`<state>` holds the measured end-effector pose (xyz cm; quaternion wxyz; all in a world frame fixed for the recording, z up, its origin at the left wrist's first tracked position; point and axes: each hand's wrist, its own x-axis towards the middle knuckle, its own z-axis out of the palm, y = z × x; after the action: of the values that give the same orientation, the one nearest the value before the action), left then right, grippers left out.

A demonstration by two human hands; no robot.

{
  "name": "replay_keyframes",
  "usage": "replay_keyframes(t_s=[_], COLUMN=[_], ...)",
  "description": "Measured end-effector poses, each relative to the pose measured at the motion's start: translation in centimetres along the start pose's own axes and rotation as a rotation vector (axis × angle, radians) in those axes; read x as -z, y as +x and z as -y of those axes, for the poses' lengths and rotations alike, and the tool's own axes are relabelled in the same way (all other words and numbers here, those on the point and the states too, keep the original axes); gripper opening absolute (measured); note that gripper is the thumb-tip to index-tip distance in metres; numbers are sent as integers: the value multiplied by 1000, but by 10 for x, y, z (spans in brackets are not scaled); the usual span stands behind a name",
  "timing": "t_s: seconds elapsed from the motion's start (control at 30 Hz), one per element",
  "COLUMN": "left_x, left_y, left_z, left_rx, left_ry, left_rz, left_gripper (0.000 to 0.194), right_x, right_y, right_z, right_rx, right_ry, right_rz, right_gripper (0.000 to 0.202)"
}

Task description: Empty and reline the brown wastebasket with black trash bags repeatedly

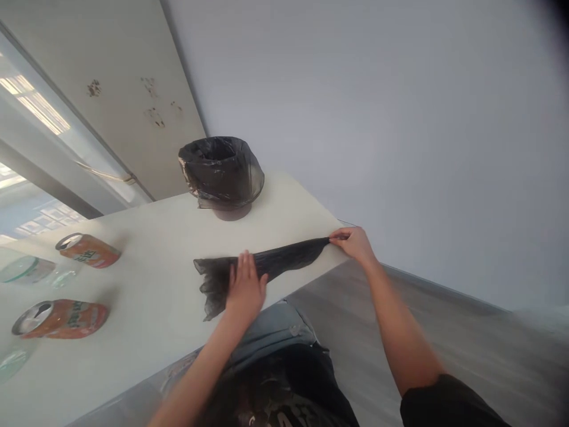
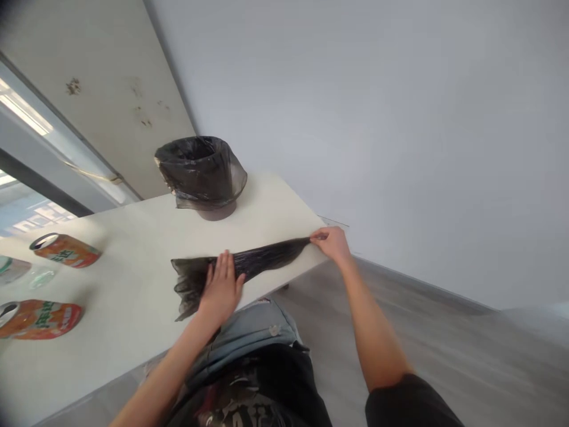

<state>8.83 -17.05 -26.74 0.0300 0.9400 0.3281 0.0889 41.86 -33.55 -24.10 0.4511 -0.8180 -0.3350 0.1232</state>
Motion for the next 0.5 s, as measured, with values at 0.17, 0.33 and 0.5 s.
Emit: replay_keyframes(t_s=[0.17,0.33,0.5], left_x=[10,30,53], left_y=[-52,-73,-28], left_z=[74,91,8], left_rx=[196,446,168], left_ry=[48,44,-64], left_rz=[-36,-143,-284], left_gripper=[74,78,64], right_x=[-3,-7,-7], right_y=[5,5,5], right_z=[-9,-17,-20], right_rx=[14,13,95], right_ry=[49,-32,-53], right_rz=[-25,-42,-29], right_gripper=[27,29,32])
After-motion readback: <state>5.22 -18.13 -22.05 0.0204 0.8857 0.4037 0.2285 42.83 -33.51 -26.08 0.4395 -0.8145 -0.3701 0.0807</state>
